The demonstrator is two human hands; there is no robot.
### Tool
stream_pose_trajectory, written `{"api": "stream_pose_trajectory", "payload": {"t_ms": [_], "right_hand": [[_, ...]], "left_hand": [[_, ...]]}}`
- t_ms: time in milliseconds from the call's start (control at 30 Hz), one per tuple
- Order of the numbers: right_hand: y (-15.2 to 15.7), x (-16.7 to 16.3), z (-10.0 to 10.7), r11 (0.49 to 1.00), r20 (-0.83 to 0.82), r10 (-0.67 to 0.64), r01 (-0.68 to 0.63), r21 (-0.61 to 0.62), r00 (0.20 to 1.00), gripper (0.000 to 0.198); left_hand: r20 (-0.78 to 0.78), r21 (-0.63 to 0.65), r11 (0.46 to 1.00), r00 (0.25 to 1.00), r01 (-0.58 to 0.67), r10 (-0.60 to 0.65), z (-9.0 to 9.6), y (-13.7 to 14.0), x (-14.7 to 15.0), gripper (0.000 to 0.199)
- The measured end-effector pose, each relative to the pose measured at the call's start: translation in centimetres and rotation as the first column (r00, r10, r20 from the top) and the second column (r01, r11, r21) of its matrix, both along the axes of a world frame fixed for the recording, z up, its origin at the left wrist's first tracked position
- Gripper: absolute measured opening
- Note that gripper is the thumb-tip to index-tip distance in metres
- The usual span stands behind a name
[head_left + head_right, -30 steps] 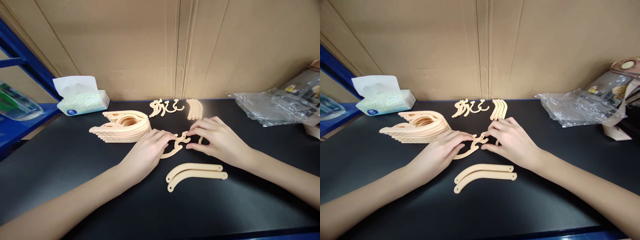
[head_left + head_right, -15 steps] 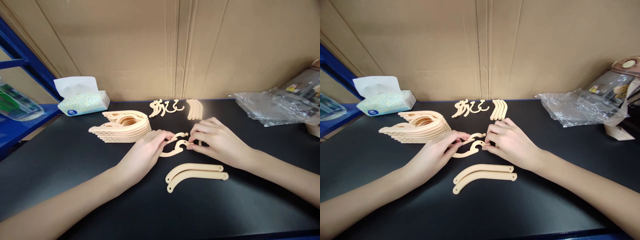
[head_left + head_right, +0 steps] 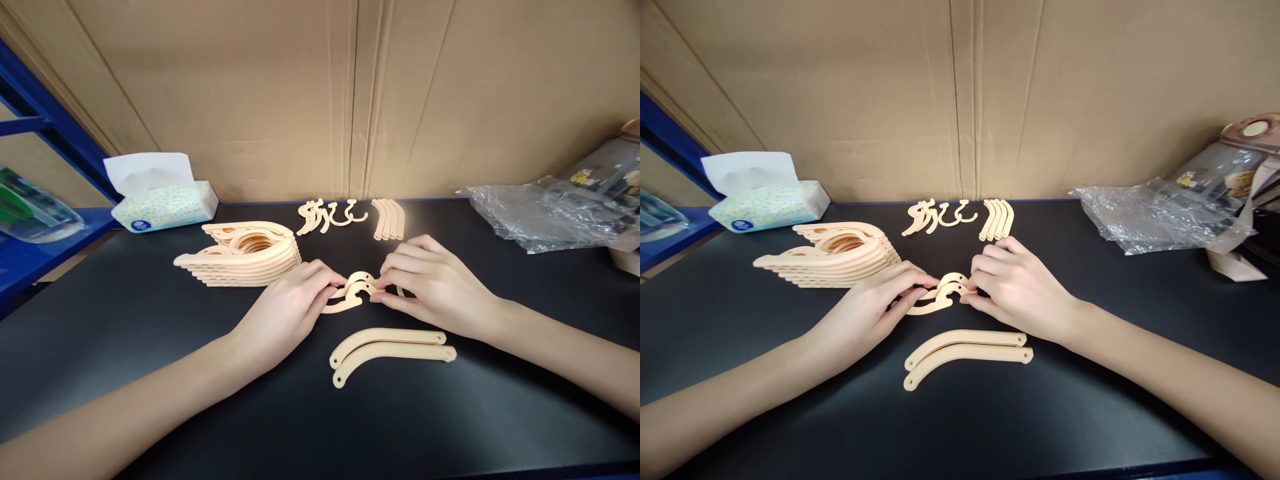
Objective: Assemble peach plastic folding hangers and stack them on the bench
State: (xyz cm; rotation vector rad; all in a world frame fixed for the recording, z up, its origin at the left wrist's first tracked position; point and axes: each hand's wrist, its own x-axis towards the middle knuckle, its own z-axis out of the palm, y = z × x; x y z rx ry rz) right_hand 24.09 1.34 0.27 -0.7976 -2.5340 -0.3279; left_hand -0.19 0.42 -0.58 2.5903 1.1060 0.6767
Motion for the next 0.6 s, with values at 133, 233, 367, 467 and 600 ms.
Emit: {"api": "stream_pose_trajectory", "payload": {"t_ms": [133,233,367,467,600], "right_hand": [[-0.13,-0.12,0.01,1.000,-0.001,-0.014,0.014,0.011,1.000,0.020],[-0.15,-0.16,0.02,1.000,0.001,-0.019,0.019,0.002,1.000,0.018],[-0.04,-0.13,-0.05,1.000,0.005,-0.023,0.023,-0.017,1.000,0.017],[0.05,-0.06,-0.12,0.999,0.010,-0.032,0.032,-0.025,0.999,0.019],[0.07,-0.01,-0.14,0.999,0.020,-0.042,0.042,-0.021,0.999,0.019]], "left_hand": [[-0.046,0.031,1.000,0.999,-0.003,0.004,-0.02,0.04,-0.08,0.021],[-0.072,0.037,0.999,0.997,-0.006,0.008,0.08,-0.05,-0.12,0.021],[-0.054,0.009,1.000,0.998,0.020,-0.019,0.51,-0.33,0.05,0.019],[-0.068,0.030,0.997,0.996,0.065,-0.063,0.59,-0.43,0.19,0.017],[-0.108,0.088,0.992,0.991,0.093,-0.084,0.36,-0.35,0.12,0.022]]}}
